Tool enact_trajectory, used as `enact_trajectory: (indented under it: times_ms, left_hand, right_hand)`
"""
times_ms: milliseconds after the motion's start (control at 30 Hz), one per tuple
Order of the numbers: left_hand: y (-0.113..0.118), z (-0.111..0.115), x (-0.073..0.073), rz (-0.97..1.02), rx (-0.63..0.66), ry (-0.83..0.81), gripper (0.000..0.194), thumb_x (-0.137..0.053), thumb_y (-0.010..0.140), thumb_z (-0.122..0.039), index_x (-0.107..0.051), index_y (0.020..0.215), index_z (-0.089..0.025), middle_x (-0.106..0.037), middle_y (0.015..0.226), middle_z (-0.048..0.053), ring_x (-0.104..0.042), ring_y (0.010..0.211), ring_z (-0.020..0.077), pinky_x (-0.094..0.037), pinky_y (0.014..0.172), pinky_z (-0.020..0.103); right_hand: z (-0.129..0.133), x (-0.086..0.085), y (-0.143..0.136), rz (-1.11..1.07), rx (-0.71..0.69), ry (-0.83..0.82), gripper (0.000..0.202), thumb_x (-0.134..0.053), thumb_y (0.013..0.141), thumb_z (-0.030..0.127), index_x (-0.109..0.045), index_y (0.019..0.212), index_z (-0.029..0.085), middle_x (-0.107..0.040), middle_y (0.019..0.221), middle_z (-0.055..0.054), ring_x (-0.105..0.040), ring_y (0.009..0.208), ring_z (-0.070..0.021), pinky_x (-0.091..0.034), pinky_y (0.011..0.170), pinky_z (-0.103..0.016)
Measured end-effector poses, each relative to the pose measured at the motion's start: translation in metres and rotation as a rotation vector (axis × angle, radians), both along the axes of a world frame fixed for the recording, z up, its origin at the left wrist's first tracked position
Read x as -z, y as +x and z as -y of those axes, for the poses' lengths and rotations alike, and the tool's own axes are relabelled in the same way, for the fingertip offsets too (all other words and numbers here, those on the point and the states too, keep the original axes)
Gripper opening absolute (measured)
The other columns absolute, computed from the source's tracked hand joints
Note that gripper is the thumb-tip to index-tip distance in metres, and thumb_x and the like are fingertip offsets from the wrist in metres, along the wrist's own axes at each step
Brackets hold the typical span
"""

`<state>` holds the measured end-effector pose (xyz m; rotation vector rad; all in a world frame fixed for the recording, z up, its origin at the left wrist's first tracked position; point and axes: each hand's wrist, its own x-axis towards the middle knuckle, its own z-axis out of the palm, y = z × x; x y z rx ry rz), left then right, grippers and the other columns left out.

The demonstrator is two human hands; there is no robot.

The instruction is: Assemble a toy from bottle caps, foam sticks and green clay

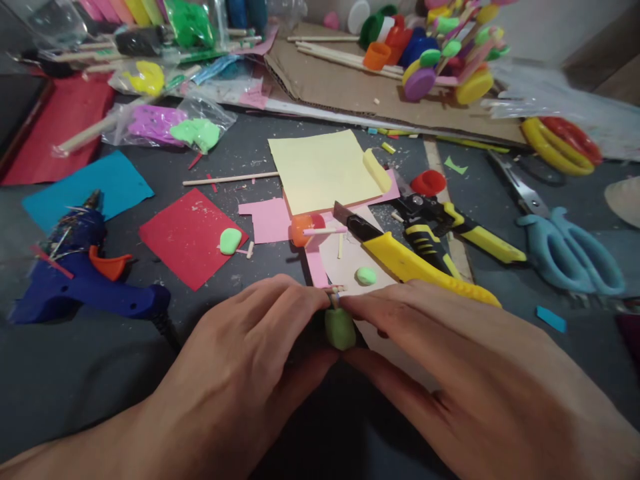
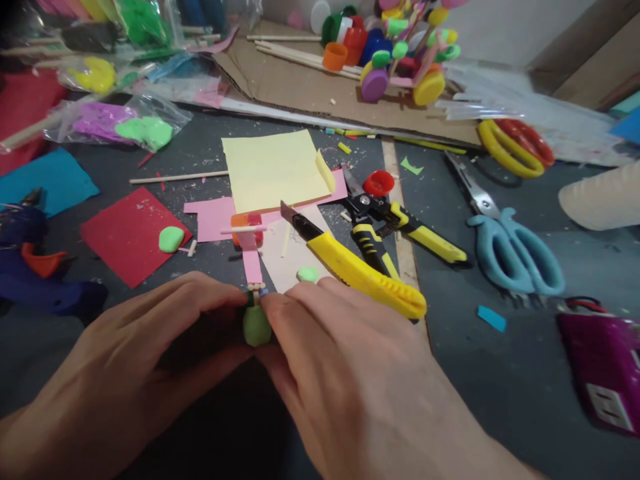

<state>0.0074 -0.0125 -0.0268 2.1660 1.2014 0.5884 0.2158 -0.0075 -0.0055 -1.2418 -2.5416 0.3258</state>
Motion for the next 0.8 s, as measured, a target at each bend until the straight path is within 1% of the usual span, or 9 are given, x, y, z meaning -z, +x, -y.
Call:
enact_trajectory:
  times_ms: [300, 433, 567, 700, 800]
  left_hand:
    - [0.0004, -0.0009, 0.0005, 0.009, 0.022, 0.004, 0.014, -0.059, 0.097, -0.018, -0.055, 0.109, -0.024, -0.070, 0.089, -0.001, -0.069, 0.079, 0.0186, -0.059, 0.069, 0.032]
    - [-0.0003, 0.0001, 0.0000, 0.016, 0.040, 0.009, 0.011, -0.058, 0.099, -0.018, -0.056, 0.108, -0.022, -0.071, 0.091, 0.000, -0.068, 0.079, 0.0182, -0.058, 0.068, 0.031]
    - [-0.0001, -0.0010, -0.0007, 0.010, 0.045, 0.010, 0.009, -0.058, 0.099, -0.018, -0.057, 0.107, -0.022, -0.072, 0.091, 0.000, -0.069, 0.079, 0.0185, -0.057, 0.067, 0.032]
    - [0.0007, -0.0021, -0.0006, 0.016, 0.037, 0.022, 0.012, -0.057, 0.099, -0.017, -0.056, 0.110, -0.023, -0.072, 0.090, -0.001, -0.069, 0.080, 0.0187, -0.058, 0.070, 0.033]
    - [0.0007, -0.0022, -0.0002, 0.005, 0.040, 0.030, 0.014, -0.057, 0.099, -0.017, -0.055, 0.111, -0.023, -0.072, 0.091, -0.001, -0.070, 0.081, 0.0188, -0.059, 0.072, 0.033]
  right_hand:
    - [0.0009, 0.0011, -0.0015, -0.015, 0.020, -0.017, 0.024, -0.044, 0.103, 0.018, -0.063, 0.088, 0.021, -0.077, 0.089, -0.007, -0.071, 0.074, -0.0210, -0.052, 0.061, -0.036]
    - [0.0001, -0.0008, -0.0019, -0.030, 0.029, -0.033, 0.028, -0.043, 0.104, 0.018, -0.064, 0.086, 0.021, -0.076, 0.086, -0.005, -0.070, 0.072, -0.0191, -0.051, 0.060, -0.034]
    - [-0.0004, -0.0024, -0.0024, -0.034, 0.023, -0.038, 0.026, -0.045, 0.103, 0.018, -0.066, 0.087, 0.020, -0.074, 0.083, -0.004, -0.069, 0.070, -0.0179, -0.049, 0.061, -0.033]
    - [0.0008, -0.0029, -0.0020, -0.021, 0.030, -0.019, 0.025, -0.044, 0.104, 0.019, -0.066, 0.090, 0.020, -0.076, 0.088, -0.005, -0.068, 0.072, -0.0184, -0.049, 0.062, -0.034]
    - [0.0014, -0.0025, -0.0021, -0.028, 0.035, -0.027, 0.028, -0.044, 0.105, 0.020, -0.066, 0.088, 0.021, -0.076, 0.088, -0.005, -0.067, 0.071, -0.0187, -0.046, 0.060, -0.035]
